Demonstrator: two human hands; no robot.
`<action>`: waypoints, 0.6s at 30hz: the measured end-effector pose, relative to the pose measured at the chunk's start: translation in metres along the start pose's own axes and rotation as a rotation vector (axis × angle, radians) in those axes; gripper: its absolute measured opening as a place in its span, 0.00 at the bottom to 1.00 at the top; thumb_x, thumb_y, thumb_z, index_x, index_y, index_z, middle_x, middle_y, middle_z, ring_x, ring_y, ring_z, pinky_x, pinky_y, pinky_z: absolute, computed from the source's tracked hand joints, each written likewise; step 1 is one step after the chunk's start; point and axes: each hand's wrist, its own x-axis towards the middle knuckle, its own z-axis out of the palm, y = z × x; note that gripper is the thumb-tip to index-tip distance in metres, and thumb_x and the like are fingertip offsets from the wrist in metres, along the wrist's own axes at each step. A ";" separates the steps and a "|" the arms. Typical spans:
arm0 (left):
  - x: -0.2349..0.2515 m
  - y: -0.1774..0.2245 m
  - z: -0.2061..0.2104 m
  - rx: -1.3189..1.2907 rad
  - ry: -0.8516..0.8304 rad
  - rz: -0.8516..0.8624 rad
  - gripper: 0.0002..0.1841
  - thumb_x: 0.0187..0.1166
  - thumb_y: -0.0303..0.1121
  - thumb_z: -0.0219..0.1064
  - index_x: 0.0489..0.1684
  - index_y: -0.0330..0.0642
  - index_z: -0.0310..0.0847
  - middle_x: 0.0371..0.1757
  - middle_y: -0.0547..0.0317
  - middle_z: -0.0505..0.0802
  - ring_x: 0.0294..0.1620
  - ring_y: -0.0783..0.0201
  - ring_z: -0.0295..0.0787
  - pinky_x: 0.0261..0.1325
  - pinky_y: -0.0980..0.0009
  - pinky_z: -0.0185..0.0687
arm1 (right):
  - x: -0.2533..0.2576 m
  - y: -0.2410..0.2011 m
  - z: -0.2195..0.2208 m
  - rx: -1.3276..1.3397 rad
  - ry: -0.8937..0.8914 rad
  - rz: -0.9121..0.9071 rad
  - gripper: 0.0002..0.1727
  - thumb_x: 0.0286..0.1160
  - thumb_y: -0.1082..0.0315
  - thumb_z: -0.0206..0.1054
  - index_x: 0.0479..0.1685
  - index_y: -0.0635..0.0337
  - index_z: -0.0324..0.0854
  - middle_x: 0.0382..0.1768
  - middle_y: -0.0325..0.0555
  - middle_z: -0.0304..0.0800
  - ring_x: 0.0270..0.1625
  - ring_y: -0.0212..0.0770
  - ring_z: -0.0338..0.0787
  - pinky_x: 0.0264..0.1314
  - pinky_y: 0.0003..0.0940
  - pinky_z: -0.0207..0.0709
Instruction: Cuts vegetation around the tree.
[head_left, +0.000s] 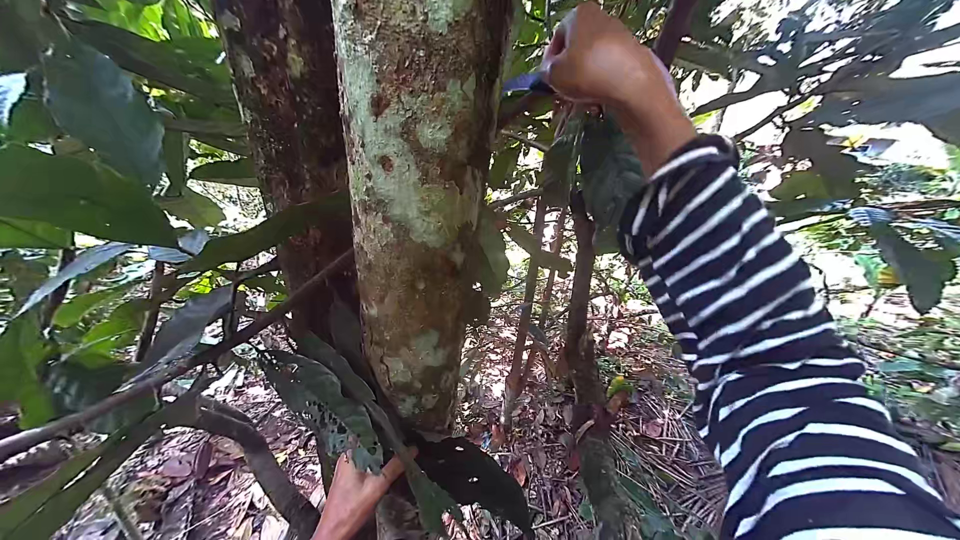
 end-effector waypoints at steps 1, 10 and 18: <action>0.000 0.002 -0.001 -0.006 0.001 0.002 0.46 0.58 0.50 0.83 0.76 0.28 0.72 0.66 0.44 0.89 0.70 0.62 0.85 0.77 0.61 0.76 | -0.010 0.003 -0.001 0.013 0.045 -0.013 0.21 0.87 0.60 0.57 0.67 0.68 0.77 0.55 0.64 0.85 0.51 0.55 0.88 0.56 0.57 0.78; -0.013 0.027 -0.004 0.054 0.004 -0.097 0.48 0.59 0.43 0.84 0.79 0.23 0.66 0.70 0.36 0.86 0.73 0.55 0.82 0.79 0.56 0.73 | -0.097 0.028 0.103 0.719 0.451 -0.116 0.21 0.89 0.62 0.60 0.71 0.67 0.71 0.35 0.47 0.85 0.26 0.37 0.85 0.30 0.36 0.84; -0.016 0.037 -0.001 0.170 0.002 -0.091 0.38 0.63 0.38 0.82 0.71 0.24 0.74 0.63 0.45 0.90 0.66 0.66 0.85 0.75 0.63 0.76 | -0.114 0.011 0.220 1.402 0.146 0.136 0.20 0.93 0.63 0.50 0.73 0.66 0.70 0.27 0.42 0.78 0.20 0.33 0.76 0.22 0.30 0.75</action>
